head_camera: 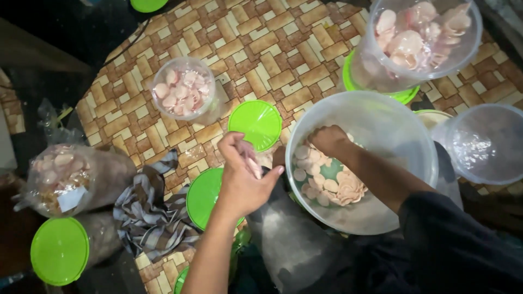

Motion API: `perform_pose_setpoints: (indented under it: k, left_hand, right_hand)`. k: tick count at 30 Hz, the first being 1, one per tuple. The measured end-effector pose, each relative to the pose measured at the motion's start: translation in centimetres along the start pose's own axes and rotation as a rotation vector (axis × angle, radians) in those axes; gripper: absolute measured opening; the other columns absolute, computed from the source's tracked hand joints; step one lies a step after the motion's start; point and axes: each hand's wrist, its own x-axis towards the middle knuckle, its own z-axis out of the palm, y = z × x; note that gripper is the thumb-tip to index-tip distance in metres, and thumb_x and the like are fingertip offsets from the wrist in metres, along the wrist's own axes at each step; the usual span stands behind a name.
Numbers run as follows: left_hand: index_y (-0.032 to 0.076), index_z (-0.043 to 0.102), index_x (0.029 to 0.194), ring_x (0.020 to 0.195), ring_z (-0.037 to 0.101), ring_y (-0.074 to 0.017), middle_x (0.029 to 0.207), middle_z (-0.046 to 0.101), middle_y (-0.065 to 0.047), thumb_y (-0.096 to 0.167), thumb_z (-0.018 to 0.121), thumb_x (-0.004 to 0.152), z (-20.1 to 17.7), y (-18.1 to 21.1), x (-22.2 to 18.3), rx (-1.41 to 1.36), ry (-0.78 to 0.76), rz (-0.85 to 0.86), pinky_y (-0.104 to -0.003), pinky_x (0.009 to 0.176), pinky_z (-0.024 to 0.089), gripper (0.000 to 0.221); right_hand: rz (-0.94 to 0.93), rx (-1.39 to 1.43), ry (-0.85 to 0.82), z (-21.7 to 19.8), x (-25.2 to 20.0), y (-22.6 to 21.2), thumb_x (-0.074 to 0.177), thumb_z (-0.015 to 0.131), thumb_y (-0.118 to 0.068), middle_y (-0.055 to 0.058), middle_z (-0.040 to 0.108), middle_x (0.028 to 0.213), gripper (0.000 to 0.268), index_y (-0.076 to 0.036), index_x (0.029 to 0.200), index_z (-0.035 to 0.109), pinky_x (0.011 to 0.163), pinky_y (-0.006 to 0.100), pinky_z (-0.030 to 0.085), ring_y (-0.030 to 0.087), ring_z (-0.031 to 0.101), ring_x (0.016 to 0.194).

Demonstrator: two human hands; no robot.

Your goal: A person sitting on the floor manually sorts small food items from plastic bags and piles into a large plastic bowl.

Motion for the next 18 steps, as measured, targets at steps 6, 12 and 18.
perform_pose_setpoints:
  k: [6, 12, 18]
  left_hand:
    - [0.009, 0.022, 0.120, 0.083, 0.062, -0.0318, 0.088, 0.057, -0.012, 0.016, 0.078, 0.065, 0.5, -0.2, -0.1, 0.007, 0.055, 0.060, -0.040, 0.072, 0.049, 0.079]
    - [0.009, 0.028, 0.123, 0.089, 0.062, -0.0429, 0.096, 0.060, -0.018, 0.021, 0.079, 0.064, 0.6, 0.7, -0.6, 0.275, 0.046, 0.114, -0.051, 0.074, 0.050, 0.079]
    - [0.004, 0.035, 0.124, 0.086, 0.060, -0.0394, 0.093, 0.057, -0.015, 0.017, 0.080, 0.062, 1.3, 0.9, -1.2, 0.462, 0.111, 0.384, -0.050, 0.071, 0.049, 0.078]
  right_hand:
    - [-0.001, 0.026, -0.099, -2.5, -0.8, -0.3, 0.077, 0.056, -0.012, 0.008, 0.068, 0.076, 0.014, -0.010, 0.080, 0.070, 0.059, 0.042, 0.053, 0.026, 0.068, 0.074]
    - [0.135, 0.221, -0.109, -9.6, -6.4, 0.8, 0.085, 0.051, -0.017, 0.016, 0.068, 0.091, 0.024, -0.007, 0.103, 0.063, 0.069, 0.046, 0.053, 0.034, 0.067, 0.087]
    - [0.099, 1.422, 0.723, -17.9, -17.1, -0.3, 0.073, 0.070, -0.006, 0.011, 0.064, 0.074, 0.021, 0.001, 0.093, 0.066, 0.064, 0.025, 0.049, 0.013, 0.057, 0.071]
